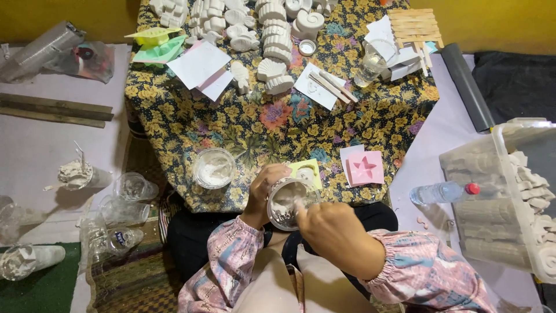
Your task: Mixing plaster powder with water in a cup and pouring the liquid into various silicone molds to create small decorative figures.
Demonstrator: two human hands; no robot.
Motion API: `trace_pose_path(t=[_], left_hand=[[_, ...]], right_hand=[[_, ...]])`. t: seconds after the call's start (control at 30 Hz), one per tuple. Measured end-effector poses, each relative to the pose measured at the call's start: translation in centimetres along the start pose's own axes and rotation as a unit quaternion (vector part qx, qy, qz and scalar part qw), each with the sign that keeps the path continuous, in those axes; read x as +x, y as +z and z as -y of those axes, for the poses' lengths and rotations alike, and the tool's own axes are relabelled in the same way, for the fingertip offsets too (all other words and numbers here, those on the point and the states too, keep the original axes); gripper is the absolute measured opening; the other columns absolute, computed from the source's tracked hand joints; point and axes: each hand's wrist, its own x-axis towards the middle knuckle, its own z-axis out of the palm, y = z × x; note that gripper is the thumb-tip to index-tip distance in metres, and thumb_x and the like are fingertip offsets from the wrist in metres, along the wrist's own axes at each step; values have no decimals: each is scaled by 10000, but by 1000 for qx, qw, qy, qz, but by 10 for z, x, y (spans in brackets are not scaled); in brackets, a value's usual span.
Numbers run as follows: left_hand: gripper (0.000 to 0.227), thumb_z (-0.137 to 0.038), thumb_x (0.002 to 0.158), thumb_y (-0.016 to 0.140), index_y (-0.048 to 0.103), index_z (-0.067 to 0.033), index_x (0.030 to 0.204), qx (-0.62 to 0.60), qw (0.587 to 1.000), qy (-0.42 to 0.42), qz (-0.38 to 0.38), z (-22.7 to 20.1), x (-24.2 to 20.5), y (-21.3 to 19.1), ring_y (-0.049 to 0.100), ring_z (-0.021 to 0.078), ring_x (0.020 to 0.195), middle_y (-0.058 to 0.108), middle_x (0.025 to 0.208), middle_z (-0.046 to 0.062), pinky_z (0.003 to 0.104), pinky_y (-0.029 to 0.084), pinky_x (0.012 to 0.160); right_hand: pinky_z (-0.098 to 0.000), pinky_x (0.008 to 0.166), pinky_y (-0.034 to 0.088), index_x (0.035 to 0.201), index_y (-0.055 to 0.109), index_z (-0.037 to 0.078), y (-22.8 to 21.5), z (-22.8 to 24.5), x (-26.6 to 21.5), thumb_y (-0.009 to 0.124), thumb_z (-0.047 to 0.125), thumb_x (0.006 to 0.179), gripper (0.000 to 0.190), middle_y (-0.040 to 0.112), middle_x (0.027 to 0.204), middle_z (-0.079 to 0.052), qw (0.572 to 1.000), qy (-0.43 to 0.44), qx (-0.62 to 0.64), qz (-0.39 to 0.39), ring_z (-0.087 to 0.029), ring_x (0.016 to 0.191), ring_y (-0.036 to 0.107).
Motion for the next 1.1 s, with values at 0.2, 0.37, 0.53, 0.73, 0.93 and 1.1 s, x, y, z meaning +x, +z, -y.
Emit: trace_pose_path(t=[0.2, 0.37, 0.53, 0.73, 0.93, 1.1], left_hand=[[481, -178, 861, 807, 522, -175, 1248, 46, 998, 16, 27, -50, 37, -11, 663, 253, 1098, 647, 1213, 53, 368, 625, 945], [556, -150, 811, 852, 527, -181, 1262, 49, 998, 29, 29, -49, 34, -9, 654, 254, 1135, 650, 1235, 46, 378, 597, 1011], [572, -142, 784, 874, 536, -172, 1244, 32, 998, 32, 38, -56, 40, -14, 657, 255, 1124, 654, 1209, 51, 390, 591, 1017], [598, -116, 751, 886, 550, -171, 1243, 37, 997, 39, 47, -58, 45, -16, 652, 244, 1109, 666, 1187, 42, 379, 582, 1005], [623, -138, 746, 909, 538, -183, 1246, 21, 997, 57, 40, -62, 48, -13, 662, 249, 1055, 659, 1156, 58, 382, 616, 929], [633, -100, 721, 912, 526, -167, 1219, 39, 995, 73, 47, -65, 57, -18, 676, 235, 991, 674, 1106, 56, 352, 619, 887]], right_hand=[[-217, 338, 268, 1124, 746, -12, -1, 19, 4, 640, 118, 805, 360, 541, 514, 25, 997, 49, -7, -63, -57, 369, 371], [-209, 320, 242, 1171, 736, 0, -12, 17, -11, 643, 95, 777, 415, 524, 479, 31, 998, 43, 29, -47, -42, 359, 340], [-228, 371, 233, 1176, 756, 17, -18, 14, -9, 636, 116, 796, 411, 514, 557, 12, 987, 106, -39, -112, -64, 409, 333], [-241, 403, 258, 1110, 741, -10, -19, 17, -16, 625, 97, 764, 380, 475, 553, 23, 994, 44, -60, -75, -81, 449, 353], [-232, 317, 254, 1075, 719, -27, -27, 18, -11, 599, 104, 835, 299, 499, 536, 36, 986, 144, 16, -85, -45, 373, 349], [-264, 435, 390, 1221, 679, -2, -11, 12, -23, 604, 117, 822, 423, 569, 637, -17, 985, 12, 145, -93, -141, 488, 498]])
